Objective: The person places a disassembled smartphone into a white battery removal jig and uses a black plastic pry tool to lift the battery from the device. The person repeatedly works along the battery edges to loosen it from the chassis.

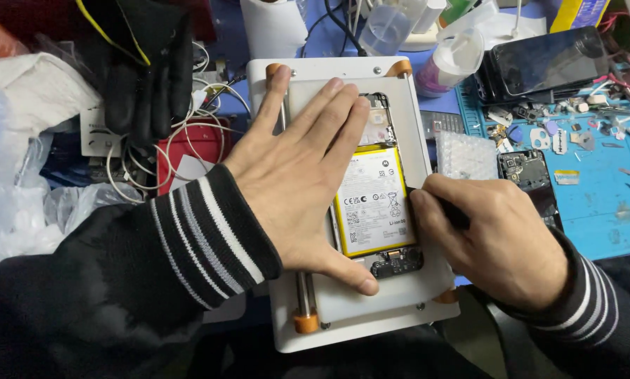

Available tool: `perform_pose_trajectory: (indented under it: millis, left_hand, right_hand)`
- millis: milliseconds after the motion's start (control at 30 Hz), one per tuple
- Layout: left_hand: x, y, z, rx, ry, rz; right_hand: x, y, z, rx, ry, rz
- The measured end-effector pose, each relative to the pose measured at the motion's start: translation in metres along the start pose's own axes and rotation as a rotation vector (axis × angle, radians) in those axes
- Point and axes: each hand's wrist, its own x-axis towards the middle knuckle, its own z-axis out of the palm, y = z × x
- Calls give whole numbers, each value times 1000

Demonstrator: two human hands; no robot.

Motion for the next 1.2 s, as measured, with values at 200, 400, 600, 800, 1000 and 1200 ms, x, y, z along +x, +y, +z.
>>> perform_pose_trajectory:
  millis: [200,400,600,800,1000,1200]
  left_hand:
    - [-1,0,-2,-61,23,10]
    - [-2,0,0,-38,6,16]
    - [-1,-1,2,-26,-16,12]
    - [-2,1,0,-34,24,0]
    - [-1,2,-2,-41,26,-5]
    - [-1,2,0,-18,6,3]
  right_hand:
    - [4,-7,1,-103,55,-54]
    - [7,-7,3,-154,76,-80]
    - [14,-4,3,-151,63,-108]
    - [17,-5,2,-221,67,-118]
    - [22,-5,0,-247,63,-145]
    - [28,-5,-2,-296,23,-113]
